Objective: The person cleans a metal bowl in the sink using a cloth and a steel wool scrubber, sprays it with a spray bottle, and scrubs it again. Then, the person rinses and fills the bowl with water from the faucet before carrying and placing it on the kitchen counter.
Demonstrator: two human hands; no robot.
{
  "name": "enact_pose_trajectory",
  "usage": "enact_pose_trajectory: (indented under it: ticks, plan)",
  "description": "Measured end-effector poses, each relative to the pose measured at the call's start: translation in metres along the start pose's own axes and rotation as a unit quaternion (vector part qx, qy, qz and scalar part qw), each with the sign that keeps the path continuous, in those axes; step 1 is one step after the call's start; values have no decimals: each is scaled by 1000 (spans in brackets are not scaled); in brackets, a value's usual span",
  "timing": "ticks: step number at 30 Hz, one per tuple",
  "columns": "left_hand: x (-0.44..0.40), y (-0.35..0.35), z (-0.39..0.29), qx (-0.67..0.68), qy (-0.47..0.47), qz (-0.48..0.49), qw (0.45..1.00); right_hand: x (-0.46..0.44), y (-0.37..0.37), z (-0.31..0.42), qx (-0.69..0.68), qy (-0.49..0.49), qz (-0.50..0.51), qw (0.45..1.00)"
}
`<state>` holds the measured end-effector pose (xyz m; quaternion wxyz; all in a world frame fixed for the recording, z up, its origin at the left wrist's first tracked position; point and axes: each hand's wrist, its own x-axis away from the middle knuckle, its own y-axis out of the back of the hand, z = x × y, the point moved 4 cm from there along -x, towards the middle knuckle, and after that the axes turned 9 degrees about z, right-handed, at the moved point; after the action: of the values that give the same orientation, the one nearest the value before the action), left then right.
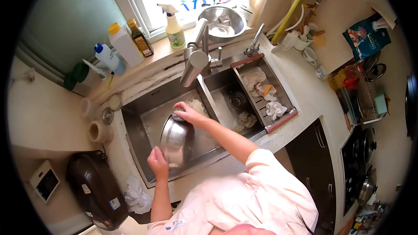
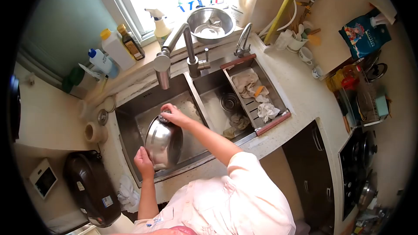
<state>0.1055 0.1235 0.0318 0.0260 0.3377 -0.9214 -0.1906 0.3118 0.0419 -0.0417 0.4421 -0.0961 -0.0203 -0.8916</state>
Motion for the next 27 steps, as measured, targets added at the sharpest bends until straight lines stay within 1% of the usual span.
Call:
enact_pose_trajectory:
  ticks: [1, 2, 3, 4, 7, 8, 10, 13, 16, 19, 22, 24, 25, 27]
  plan:
    - [-2, 2, 3, 62, 35, 6, 997, 11, 6, 22, -125, -1, 35, 992]
    - [-1, 3, 2, 124, 72, 12, 990, 15, 13, 34, -105, -34, 94, 989]
    - [1, 5, 1, 187, 109, 18, 976, 12, 16, 29, -127, -81, 103, 983]
    - [-1, 7, 0, 199, 123, 65, 970, 9, 18, 24, -114, -77, 101, 985]
    - [-12, 6, -3, 109, 58, 94, 988, 8, 19, 24, -111, -57, 75, 989]
    - [-16, 5, -9, 91, 63, 117, 987, 9, 18, 26, -116, -49, 62, 990]
    - [-18, 4, -25, 54, 77, 164, 982, 12, 9, 35, -79, -12, 80, 994]
    - [-21, -4, -22, 9, 31, 162, 986, 14, 2, 45, -43, 13, 78, 996]
    - [-21, -5, -18, 34, 74, 163, 983, 10, 3, 38, -43, 15, 65, 997]
    - [-20, -9, -5, 66, 77, 155, 983, 12, 4, 36, -50, 8, 63, 997]
    - [-20, -12, -22, 45, 94, 143, 984, 14, 4, 36, -52, 6, 64, 997]
    - [-22, -15, -15, 32, 102, 139, 984, 15, 1, 36, -47, 7, 74, 996]
    - [-21, -13, -12, 23, 109, 132, 985, 16, 1, 39, -29, 36, 55, 997]
    - [-22, -12, -27, 56, 128, 81, 987, 17, 0, 47, -5, 87, 36, 996]
